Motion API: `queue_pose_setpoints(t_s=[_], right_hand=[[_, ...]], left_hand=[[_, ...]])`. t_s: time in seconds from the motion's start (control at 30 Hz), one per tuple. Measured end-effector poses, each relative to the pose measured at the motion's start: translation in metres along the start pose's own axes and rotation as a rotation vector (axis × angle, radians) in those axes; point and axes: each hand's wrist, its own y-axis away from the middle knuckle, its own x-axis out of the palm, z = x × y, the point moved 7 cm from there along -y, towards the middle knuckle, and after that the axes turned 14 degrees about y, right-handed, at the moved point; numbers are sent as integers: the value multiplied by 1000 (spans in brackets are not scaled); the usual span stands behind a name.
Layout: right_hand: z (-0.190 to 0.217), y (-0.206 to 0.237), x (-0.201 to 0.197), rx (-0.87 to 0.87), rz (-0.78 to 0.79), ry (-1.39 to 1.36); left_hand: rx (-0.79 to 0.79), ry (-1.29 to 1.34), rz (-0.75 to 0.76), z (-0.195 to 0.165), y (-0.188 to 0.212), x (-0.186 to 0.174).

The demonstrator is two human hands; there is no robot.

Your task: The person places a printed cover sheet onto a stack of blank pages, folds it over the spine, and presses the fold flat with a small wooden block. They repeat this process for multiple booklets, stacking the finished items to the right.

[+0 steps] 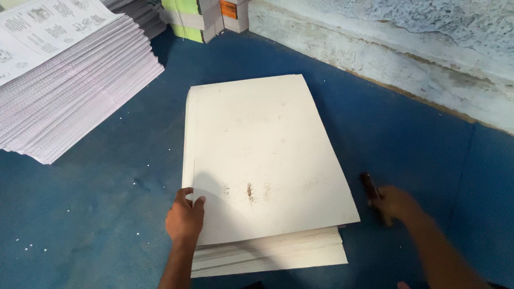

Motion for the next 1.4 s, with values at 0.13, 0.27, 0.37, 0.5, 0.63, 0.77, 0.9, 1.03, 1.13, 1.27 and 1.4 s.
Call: queue_pose_setpoints(t_s=[0.13,0.27,0.37,0.5,0.63,0.77,0.9,1.03,1.13,1.27,1.4], right_hand=[[17,51,-14,-53,79,93],[30,80,-13,-72,203,-12],[39,88,-28,-52,81,76],[57,112,-64,-51,-185,-156],[106,146,-75,-206,-188,-480],[132,167,-81,-251,-256,-499],[130,168,-86,-214,-230,-639],[132,172,-107,-321,-247,-646],[139,180,-123,-366,-199,-681],[155,195,-133,-360,-87,-622],[196,212,-144,-559,-186,-279]], left_hand=[[-24,11,2,-8,5,-6],[8,12,0,-13,8,-10],[-9,11,6,-14,8,-9],[-32,30,17,-12,8,-9],[-11,45,-7,-14,8,-9],[2,25,-30,-14,7,-8],[37,-7,-19,-20,9,-4],[21,-42,40,-30,11,1],[25,-29,62,-37,14,1],[10,-26,84,-42,13,-1],[9,-60,95,-46,15,1]])
